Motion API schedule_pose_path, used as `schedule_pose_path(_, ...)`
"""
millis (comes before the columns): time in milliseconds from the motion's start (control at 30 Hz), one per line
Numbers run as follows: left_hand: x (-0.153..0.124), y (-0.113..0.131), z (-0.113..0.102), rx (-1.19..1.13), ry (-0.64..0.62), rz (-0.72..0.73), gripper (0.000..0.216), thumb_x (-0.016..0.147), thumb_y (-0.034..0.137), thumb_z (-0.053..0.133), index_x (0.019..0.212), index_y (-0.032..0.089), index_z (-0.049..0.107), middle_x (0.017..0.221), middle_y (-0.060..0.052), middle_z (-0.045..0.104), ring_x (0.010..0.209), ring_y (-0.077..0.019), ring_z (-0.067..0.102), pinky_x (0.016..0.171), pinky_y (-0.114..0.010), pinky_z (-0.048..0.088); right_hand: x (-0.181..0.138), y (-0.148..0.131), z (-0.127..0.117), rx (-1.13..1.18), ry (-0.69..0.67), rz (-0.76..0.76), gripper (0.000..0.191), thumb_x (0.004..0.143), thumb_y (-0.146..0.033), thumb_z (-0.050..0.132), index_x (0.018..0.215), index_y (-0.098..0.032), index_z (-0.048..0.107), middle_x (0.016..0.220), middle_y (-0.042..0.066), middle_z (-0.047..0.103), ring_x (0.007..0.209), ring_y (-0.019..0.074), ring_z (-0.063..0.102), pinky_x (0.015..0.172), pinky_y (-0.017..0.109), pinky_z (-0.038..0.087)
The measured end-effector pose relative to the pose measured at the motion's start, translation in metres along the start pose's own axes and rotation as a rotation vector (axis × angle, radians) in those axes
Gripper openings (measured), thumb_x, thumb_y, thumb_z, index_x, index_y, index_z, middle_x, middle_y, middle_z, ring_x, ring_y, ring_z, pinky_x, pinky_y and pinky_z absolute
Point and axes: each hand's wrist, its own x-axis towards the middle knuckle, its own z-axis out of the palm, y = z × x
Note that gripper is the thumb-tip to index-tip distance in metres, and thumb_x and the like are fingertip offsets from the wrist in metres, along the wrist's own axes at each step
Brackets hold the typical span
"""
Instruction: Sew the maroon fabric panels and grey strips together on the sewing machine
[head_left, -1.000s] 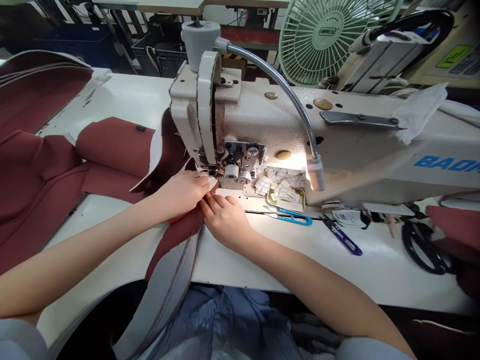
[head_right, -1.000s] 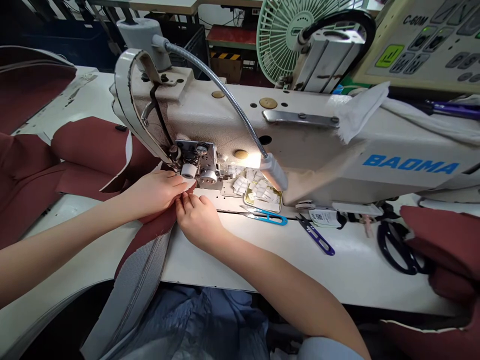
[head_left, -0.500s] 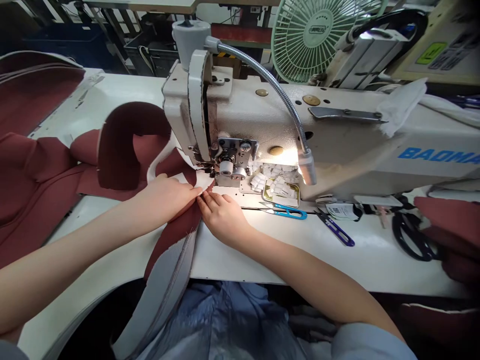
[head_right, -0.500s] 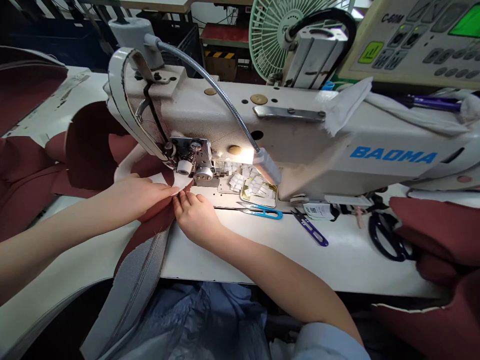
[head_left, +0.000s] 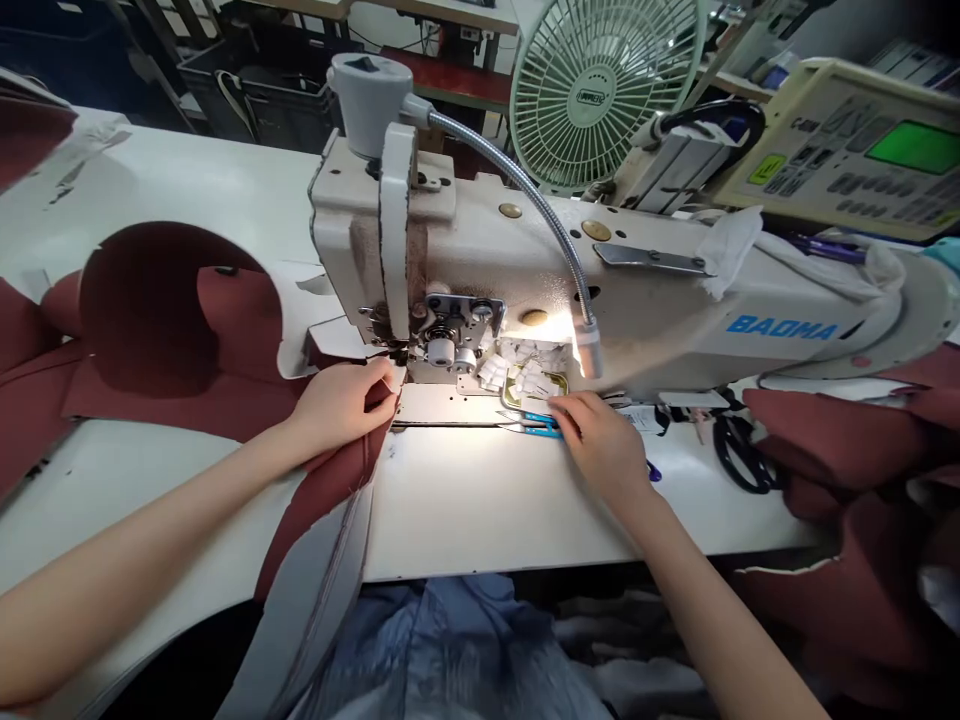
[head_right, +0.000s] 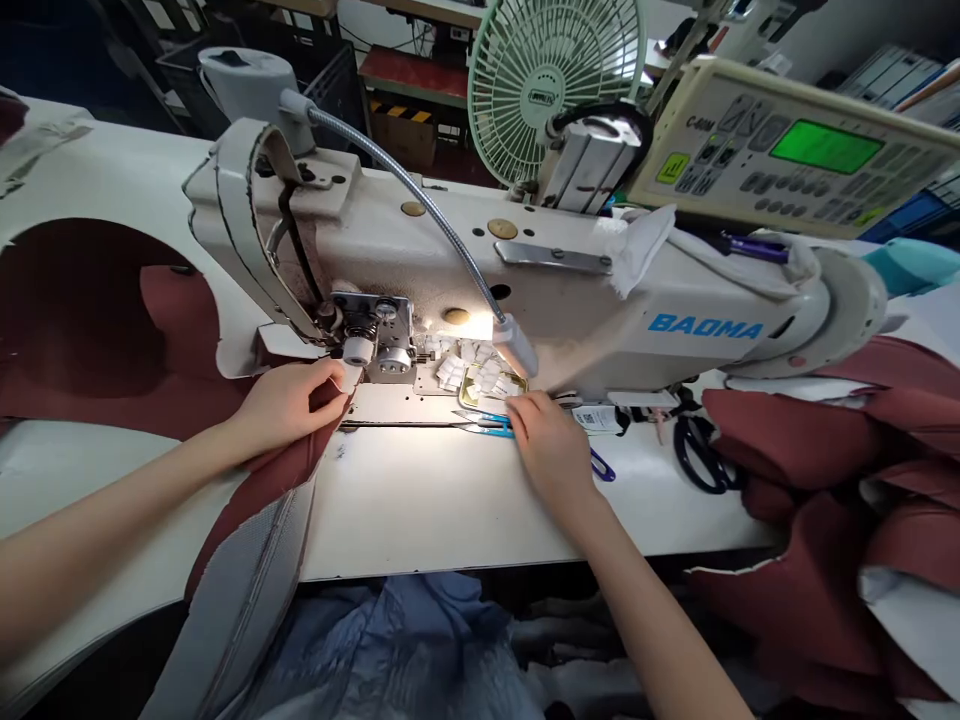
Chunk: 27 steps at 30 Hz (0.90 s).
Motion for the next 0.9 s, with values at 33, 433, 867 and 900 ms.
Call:
schedule_pose_path(33, -0.001, 0.000, 0.001, -0.016, 0.016, -0.024, 0.016, 0.087, 0.033, 0.046, 0.094, 0.021, 0.054, 0.059, 0.003, 0.056, 0.058, -0.0183, 0.057, 0.053, -0.026, 0.032, -0.001, 0.005, 0.001, -0.045, -0.015, 0.018, 0.027, 0.098, -0.026, 0.043, 0.106, -0.019, 0.067, 0.102, 0.008, 0.068, 0.088, 0.0203, 0.065, 0.071, 0.029, 0.045)
schedule_pose_path(433, -0.002, -0.007, -0.002, -0.229, -0.004, 0.081, 0.035, 0.093, 0.025, 0.033, 0.096, 0.023, 0.067, 0.105, 0.000, 0.072, 0.094, -0.0193, 0.065, 0.081, -0.030, 0.046, 0.016, 0.004, -0.002, -0.076, -0.074, 0.066, 0.022, 0.096, -0.024, 0.046, 0.087, -0.019, 0.065, 0.091, 0.006, 0.067, 0.076, 0.0187, 0.063, 0.061, 0.027, 0.040)
schedule_pose_path(867, 0.003, -0.021, -0.010, -0.712, -0.106, 0.162, 0.034, 0.094, 0.042, 0.047, 0.085, 0.017, 0.069, 0.083, -0.002, 0.063, 0.083, -0.0161, 0.058, 0.077, -0.024, 0.044, 0.065, -0.133, 0.029, 0.514, 0.014, -0.250, 0.025, 0.099, -0.032, 0.047, 0.094, -0.021, 0.069, 0.095, 0.006, 0.068, 0.084, 0.0159, 0.064, 0.074, 0.025, 0.050)
schedule_pose_path(900, 0.003, -0.022, -0.010, -0.747, -0.097, 0.166, 0.034, 0.095, 0.041, 0.047, 0.085, 0.016, 0.068, 0.085, -0.003, 0.064, 0.085, -0.0164, 0.058, 0.079, -0.025, 0.044, 0.070, -0.138, 0.035, 0.530, 0.030, -0.278, 0.024, 0.099, -0.031, 0.047, 0.095, -0.021, 0.069, 0.096, 0.006, 0.068, 0.088, 0.0164, 0.064, 0.077, 0.026, 0.051)
